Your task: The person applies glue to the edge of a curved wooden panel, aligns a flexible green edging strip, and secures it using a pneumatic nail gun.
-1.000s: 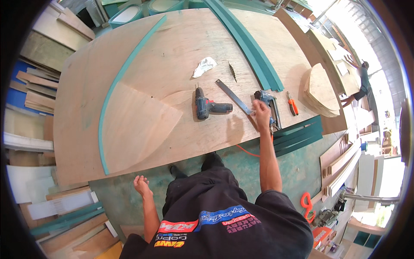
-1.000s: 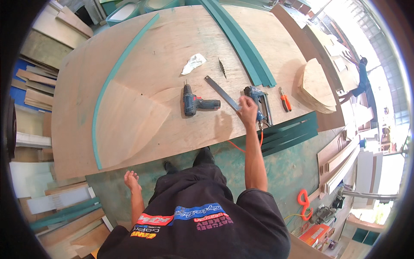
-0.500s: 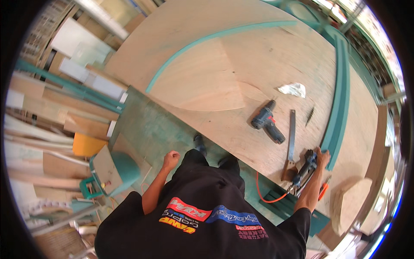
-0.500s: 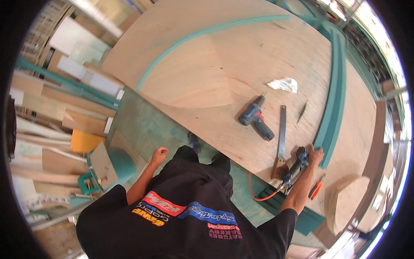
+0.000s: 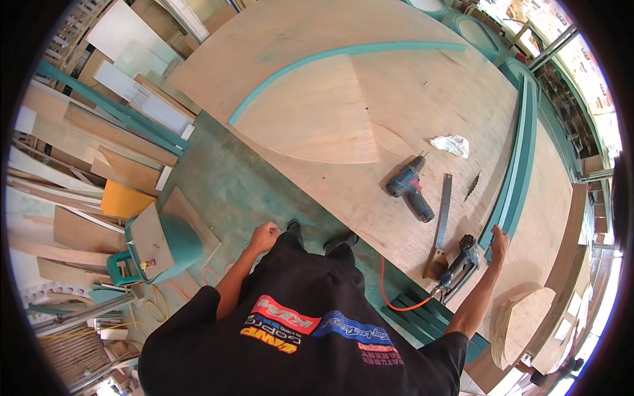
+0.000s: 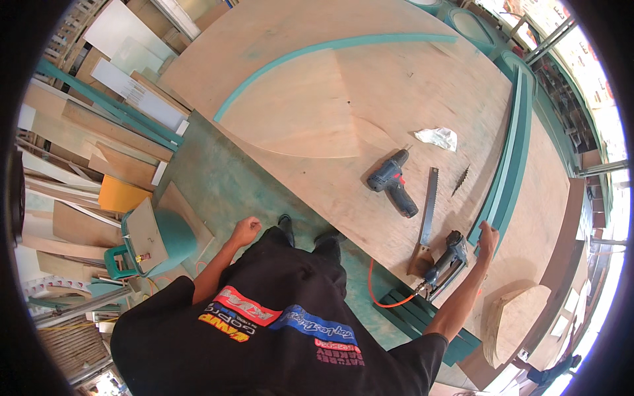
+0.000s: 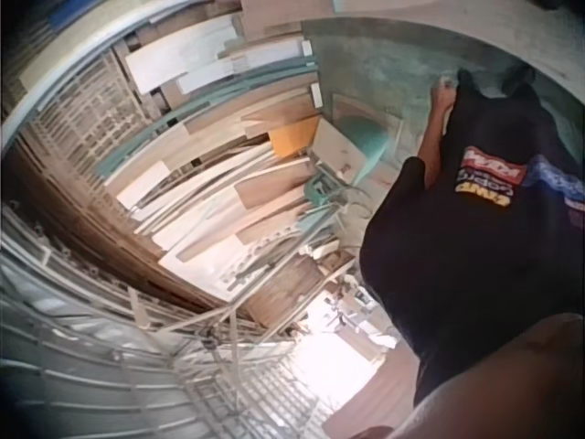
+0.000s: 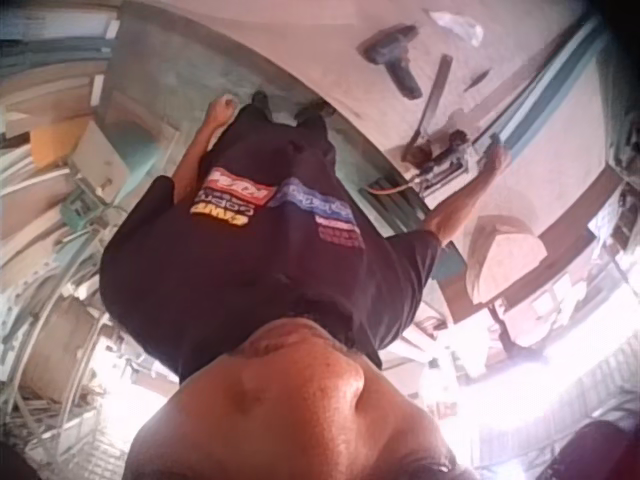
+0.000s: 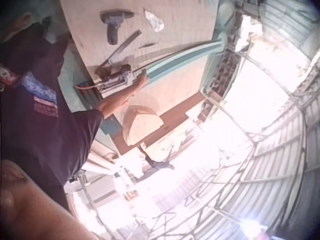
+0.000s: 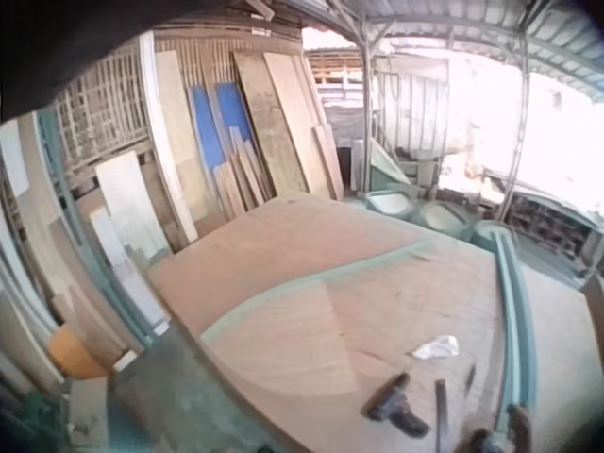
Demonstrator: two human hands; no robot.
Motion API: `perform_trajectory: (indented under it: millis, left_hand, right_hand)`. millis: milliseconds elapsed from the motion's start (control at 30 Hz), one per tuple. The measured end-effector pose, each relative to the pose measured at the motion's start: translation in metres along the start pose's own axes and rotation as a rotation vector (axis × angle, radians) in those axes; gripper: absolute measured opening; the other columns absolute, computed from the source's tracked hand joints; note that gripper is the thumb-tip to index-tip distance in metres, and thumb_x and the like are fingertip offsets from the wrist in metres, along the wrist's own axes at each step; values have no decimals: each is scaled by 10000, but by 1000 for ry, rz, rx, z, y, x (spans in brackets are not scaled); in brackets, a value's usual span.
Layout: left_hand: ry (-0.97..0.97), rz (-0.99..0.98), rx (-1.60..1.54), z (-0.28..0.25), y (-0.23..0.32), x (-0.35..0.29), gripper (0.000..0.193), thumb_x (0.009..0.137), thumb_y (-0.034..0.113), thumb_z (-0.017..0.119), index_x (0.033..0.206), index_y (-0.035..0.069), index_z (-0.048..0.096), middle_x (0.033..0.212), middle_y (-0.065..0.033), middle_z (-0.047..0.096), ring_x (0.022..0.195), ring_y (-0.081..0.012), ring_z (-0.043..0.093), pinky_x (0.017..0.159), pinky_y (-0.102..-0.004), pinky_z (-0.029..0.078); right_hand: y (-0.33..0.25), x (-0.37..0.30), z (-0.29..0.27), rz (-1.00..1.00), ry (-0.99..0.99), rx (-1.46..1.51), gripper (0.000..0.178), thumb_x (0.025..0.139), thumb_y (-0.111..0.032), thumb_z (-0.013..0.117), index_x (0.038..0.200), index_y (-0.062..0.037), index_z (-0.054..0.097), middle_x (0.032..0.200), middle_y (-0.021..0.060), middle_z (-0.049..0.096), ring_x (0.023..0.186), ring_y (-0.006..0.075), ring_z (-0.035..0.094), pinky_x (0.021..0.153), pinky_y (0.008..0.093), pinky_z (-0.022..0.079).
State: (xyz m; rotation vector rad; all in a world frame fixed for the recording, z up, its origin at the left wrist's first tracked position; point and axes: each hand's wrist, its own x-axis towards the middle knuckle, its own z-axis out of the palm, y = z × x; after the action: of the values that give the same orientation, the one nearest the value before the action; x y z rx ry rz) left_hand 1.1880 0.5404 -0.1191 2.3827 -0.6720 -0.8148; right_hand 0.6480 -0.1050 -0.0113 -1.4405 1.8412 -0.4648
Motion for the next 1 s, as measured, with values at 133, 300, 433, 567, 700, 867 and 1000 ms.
perform_trajectory:
  millis: [133, 300, 433, 567, 700, 867, 1000]
  left_hand:
    - [22, 76, -129, -21, 15, 10, 270, 933, 239, 661, 1067, 7, 688, 982, -174, 752, 908, -320, 734, 826, -407, 563]
    - [66, 236, -376, -50, 86, 32, 252, 988, 230, 635, 1069, -6, 673, 942, -134, 746, 884, -237, 726, 804, -337, 553]
    - [53, 193, -768, -69, 115, 57, 292, 1003, 274, 652, 1059, -12, 672, 912, -69, 733, 839, -145, 685, 784, -296, 537]
    - [62, 219, -882, -97, 161, 83, 367, 1011, 332, 656, 1130, -14, 641, 1013, -68, 708, 935, -112, 647, 832, -276, 512]
    - [105, 402, -878, -119, 204, 136, 545, 999, 425, 659, 1322, 3, 538, 1265, -130, 617, 1119, -174, 604, 905, -295, 492]
    - [81, 215, -1125, -164, 260, 208, 944, 880, 576, 743, 1509, 1, 337, 1385, -176, 525, 1234, -272, 547, 947, -387, 493]
    - [53, 69, -1315, -173, 255, 251, 773, 898, 548, 719, 1410, 31, 457, 1144, -133, 581, 958, -192, 611, 801, -403, 510]
  right_hand:
    - [-116, -112, 50, 119, -329, 678, 231, 900, -239, 674, 1048, -72, 615, 682, -38, 475, 526, 57, 435, 442, 234, 343]
    - [-111, -280, 118, 22, -495, 941, 373, 884, -83, 613, 1239, -11, 525, 700, 8, 503, 539, 89, 447, 457, 246, 378]
    - [-89, -393, 154, -53, -594, 748, 462, 778, -15, 580, 1234, -3, 507, 714, 32, 551, 564, 140, 518, 527, 278, 435]
    - [-35, -452, 166, -56, -679, 607, 497, 730, 0, 601, 1220, 3, 520, 764, 50, 570, 627, 135, 548, 561, 277, 435]
    - [-5, -508, 151, 48, -887, 617, 459, 726, 35, 584, 1184, 24, 578, 820, 11, 563, 723, 104, 544, 616, 247, 428]
    - [-12, -537, 120, 130, -1033, 342, 517, 752, 34, 648, 1261, -56, 641, 833, -44, 537, 759, 81, 512, 680, 248, 433]
    - [-8, -515, 77, 77, -1088, 95, 493, 817, 65, 693, 1287, -80, 663, 858, -47, 552, 792, 71, 524, 724, 267, 471]
